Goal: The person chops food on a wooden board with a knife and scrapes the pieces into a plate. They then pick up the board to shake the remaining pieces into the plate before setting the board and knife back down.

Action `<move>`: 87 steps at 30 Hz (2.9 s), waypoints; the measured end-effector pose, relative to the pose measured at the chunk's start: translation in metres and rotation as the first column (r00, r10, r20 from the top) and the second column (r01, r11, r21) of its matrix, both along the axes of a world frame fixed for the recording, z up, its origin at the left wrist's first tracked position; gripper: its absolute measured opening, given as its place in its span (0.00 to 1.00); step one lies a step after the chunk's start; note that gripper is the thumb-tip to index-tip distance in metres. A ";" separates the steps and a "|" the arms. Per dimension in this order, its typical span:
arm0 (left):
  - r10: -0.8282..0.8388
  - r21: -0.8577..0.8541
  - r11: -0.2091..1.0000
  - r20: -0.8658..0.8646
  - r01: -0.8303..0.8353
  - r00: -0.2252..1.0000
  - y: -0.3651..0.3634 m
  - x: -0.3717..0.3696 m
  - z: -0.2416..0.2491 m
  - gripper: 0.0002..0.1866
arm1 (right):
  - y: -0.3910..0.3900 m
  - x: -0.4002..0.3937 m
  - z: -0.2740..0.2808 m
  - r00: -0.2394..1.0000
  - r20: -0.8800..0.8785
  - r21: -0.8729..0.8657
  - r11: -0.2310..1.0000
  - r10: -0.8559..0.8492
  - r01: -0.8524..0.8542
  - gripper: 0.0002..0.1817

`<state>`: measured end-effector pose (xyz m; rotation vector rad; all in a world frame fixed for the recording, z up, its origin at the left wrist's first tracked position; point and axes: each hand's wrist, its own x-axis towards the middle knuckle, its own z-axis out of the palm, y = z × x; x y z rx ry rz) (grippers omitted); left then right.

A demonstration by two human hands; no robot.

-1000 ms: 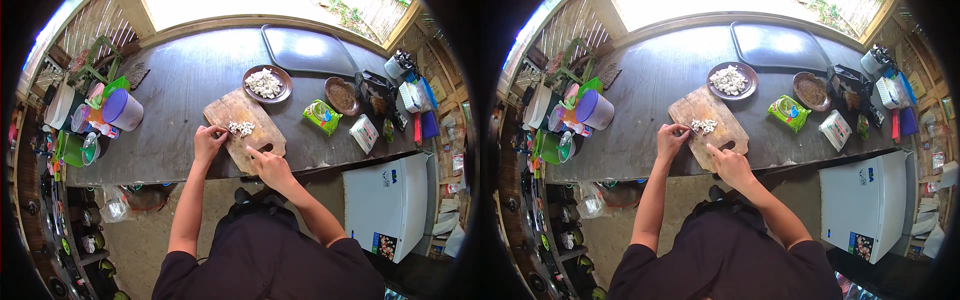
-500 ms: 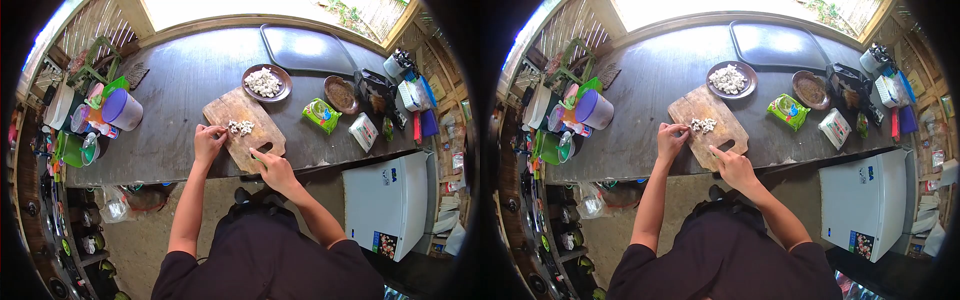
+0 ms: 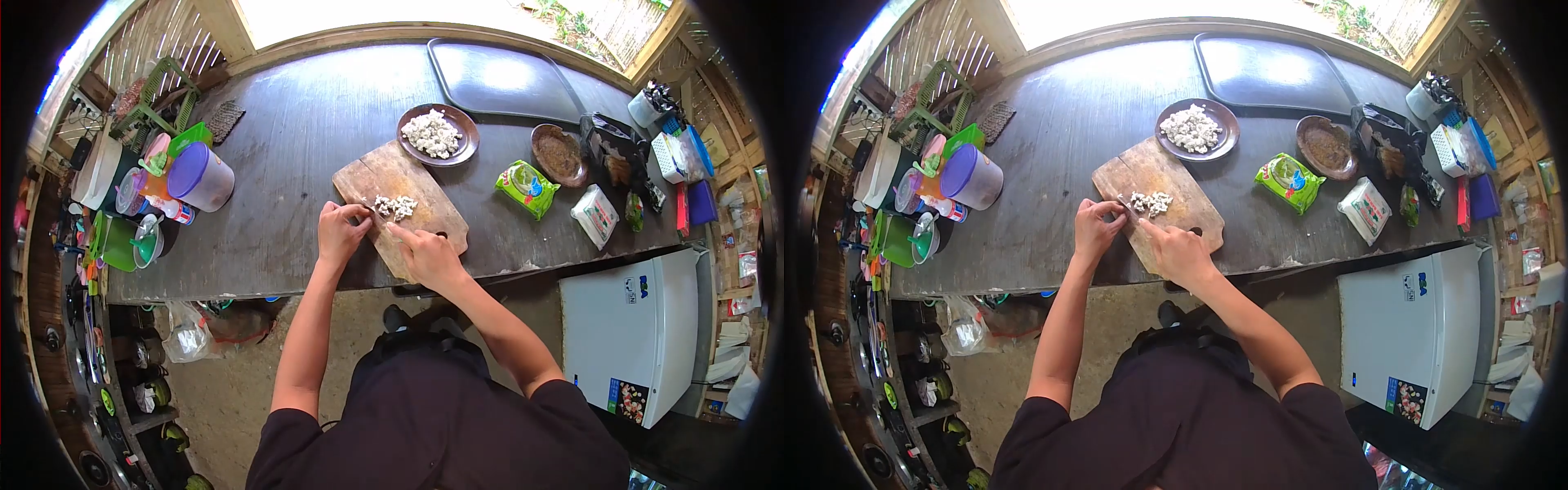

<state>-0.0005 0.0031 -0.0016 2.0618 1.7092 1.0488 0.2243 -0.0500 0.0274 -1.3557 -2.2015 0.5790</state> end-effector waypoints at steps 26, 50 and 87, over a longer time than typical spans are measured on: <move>0.065 0.014 0.998 -0.026 -0.065 0.998 -0.005 0.005 0.004 0.07 | -0.037 0.037 -0.001 0.988 -0.141 0.042 0.997 -0.063 0.070 0.26; 0.087 -0.009 0.996 -0.023 -0.087 0.996 -0.002 0.004 -0.003 0.09 | -0.008 0.001 0.008 0.999 0.048 -0.033 0.999 -0.004 0.005 0.27; 0.136 0.075 0.989 -0.081 -0.130 0.987 -0.010 0.007 -0.002 0.07 | -0.038 0.025 0.006 0.999 0.040 0.031 0.999 -0.013 0.011 0.30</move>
